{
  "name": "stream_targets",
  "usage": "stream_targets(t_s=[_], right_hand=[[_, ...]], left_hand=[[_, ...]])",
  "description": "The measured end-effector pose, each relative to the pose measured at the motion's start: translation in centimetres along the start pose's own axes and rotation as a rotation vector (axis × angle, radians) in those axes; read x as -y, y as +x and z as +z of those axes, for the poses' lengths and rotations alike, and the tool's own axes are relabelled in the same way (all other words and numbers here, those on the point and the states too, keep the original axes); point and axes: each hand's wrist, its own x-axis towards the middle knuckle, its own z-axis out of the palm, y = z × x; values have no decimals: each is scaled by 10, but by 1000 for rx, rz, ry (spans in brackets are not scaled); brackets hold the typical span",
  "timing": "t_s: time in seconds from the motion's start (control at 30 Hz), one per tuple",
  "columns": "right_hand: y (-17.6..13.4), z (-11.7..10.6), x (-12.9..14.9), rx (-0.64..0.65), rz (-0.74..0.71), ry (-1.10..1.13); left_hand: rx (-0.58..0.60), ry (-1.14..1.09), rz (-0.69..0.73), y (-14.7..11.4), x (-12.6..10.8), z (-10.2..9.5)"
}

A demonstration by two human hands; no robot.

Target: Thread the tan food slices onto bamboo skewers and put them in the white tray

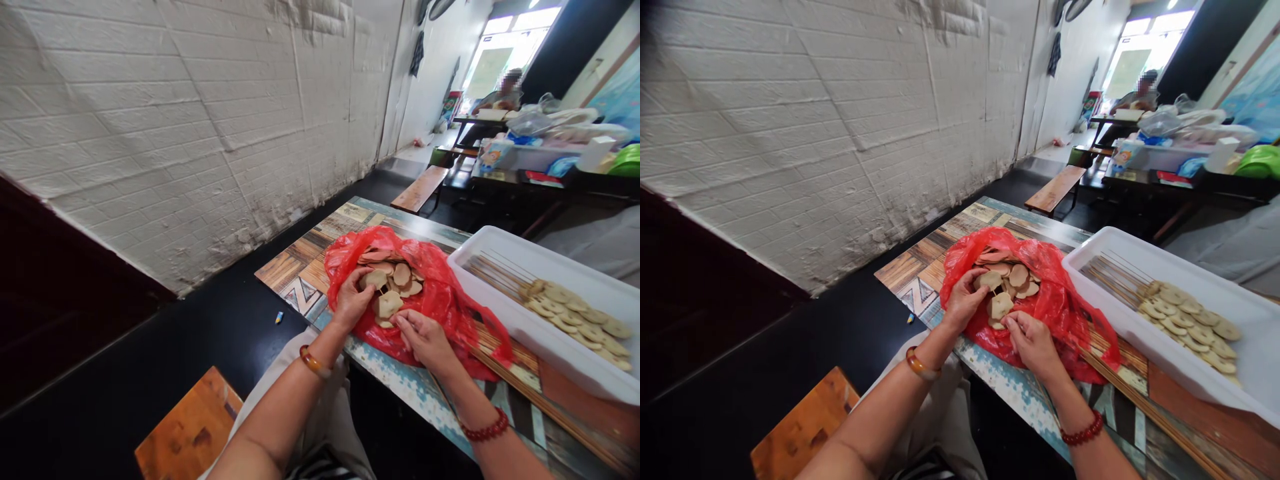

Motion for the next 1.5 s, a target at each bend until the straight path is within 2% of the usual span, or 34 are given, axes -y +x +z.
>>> stream_targets(t_s=[0.3,0.47,0.9,1.23,1.5], right_hand=[[0,0,2,-1,21,46],[0,-1,3,-10,9,33],[1,-1,3,-48,-37,-11],[-1,-1,7,-75,-26,27],[-1,0,8,-81,-4,8]], left_hand=[[24,23,30,0,-1,0],[78,-16,30,-1,-3,0],[156,-259,-80,-6,-10,4],[136,-420,-252,-7,-12,-1],[129,-438,-258,-8,-14,2]])
